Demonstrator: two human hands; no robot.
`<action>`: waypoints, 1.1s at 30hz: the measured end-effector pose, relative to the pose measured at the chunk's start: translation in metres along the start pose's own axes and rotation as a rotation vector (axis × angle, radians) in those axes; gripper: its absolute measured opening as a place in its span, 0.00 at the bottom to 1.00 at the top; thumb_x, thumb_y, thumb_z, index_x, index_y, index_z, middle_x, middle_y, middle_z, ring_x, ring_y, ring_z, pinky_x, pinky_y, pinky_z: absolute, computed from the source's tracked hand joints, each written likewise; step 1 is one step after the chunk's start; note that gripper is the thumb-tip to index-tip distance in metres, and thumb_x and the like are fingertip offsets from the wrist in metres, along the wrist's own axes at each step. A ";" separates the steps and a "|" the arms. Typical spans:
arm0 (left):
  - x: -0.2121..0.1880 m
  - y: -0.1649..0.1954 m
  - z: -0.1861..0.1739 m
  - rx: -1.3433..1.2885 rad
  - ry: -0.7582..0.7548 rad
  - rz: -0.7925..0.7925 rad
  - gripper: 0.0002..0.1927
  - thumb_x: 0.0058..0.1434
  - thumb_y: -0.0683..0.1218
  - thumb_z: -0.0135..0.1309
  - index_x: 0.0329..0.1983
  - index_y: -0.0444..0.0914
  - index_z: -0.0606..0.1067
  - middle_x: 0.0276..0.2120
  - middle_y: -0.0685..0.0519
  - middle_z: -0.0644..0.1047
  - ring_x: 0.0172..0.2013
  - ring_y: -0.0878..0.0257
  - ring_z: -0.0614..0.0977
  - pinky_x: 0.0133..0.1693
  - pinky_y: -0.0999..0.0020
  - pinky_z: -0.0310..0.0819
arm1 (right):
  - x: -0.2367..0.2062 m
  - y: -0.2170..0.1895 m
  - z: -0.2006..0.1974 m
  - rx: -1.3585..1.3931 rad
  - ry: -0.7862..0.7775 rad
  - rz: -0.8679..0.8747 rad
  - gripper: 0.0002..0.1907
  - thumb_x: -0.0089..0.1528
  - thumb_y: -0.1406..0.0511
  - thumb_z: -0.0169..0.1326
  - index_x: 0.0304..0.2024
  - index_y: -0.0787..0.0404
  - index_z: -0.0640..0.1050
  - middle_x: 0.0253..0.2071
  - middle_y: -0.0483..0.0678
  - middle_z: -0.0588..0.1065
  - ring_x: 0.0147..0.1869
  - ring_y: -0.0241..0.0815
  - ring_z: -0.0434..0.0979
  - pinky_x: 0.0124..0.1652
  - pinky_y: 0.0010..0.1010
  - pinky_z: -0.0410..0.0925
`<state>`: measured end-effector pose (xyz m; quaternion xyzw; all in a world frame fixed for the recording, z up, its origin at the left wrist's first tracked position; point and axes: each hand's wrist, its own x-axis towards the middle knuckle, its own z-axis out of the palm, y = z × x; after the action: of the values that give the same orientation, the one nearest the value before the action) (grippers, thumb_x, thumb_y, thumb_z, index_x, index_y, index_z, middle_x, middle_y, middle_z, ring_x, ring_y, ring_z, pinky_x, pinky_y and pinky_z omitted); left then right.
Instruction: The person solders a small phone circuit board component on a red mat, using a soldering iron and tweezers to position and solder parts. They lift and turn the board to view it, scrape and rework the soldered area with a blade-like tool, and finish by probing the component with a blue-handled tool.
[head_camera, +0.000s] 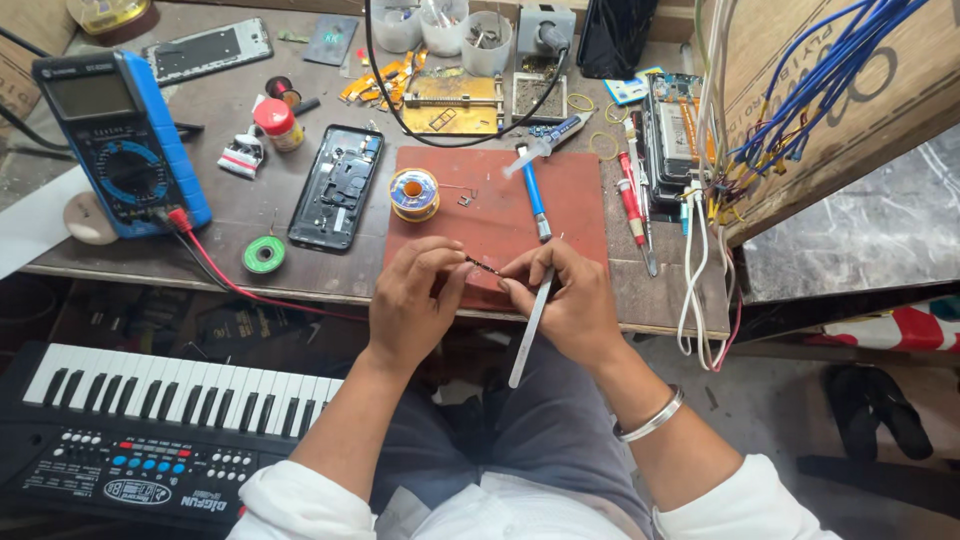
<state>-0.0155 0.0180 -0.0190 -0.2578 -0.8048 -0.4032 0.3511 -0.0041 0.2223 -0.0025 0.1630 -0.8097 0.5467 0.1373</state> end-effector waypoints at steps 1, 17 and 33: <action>0.000 0.000 0.000 -0.009 0.009 -0.001 0.11 0.65 0.41 0.64 0.44 0.39 0.73 0.45 0.52 0.79 0.44 0.53 0.82 0.43 0.60 0.78 | 0.000 0.000 0.000 0.005 0.011 0.005 0.18 0.57 0.71 0.66 0.29 0.61 0.66 0.35 0.50 0.83 0.33 0.32 0.80 0.32 0.24 0.70; 0.015 0.018 -0.012 0.156 -0.185 0.099 0.20 0.55 0.47 0.66 0.51 0.40 0.80 0.48 0.55 0.82 0.48 0.56 0.82 0.49 0.62 0.76 | -0.004 -0.002 0.006 -0.006 0.055 -0.038 0.17 0.58 0.68 0.67 0.30 0.62 0.68 0.40 0.50 0.83 0.38 0.37 0.86 0.36 0.27 0.76; 0.005 0.007 -0.008 0.060 -0.044 0.027 0.15 0.54 0.37 0.62 0.45 0.41 0.82 0.40 0.54 0.81 0.40 0.56 0.83 0.40 0.63 0.78 | -0.007 0.001 0.006 -0.036 0.008 -0.182 0.19 0.58 0.62 0.68 0.31 0.60 0.68 0.44 0.50 0.83 0.43 0.41 0.87 0.39 0.29 0.76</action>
<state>-0.0106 0.0155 -0.0082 -0.2669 -0.8205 -0.3683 0.3462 0.0016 0.2176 -0.0084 0.2313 -0.8008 0.5178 0.1926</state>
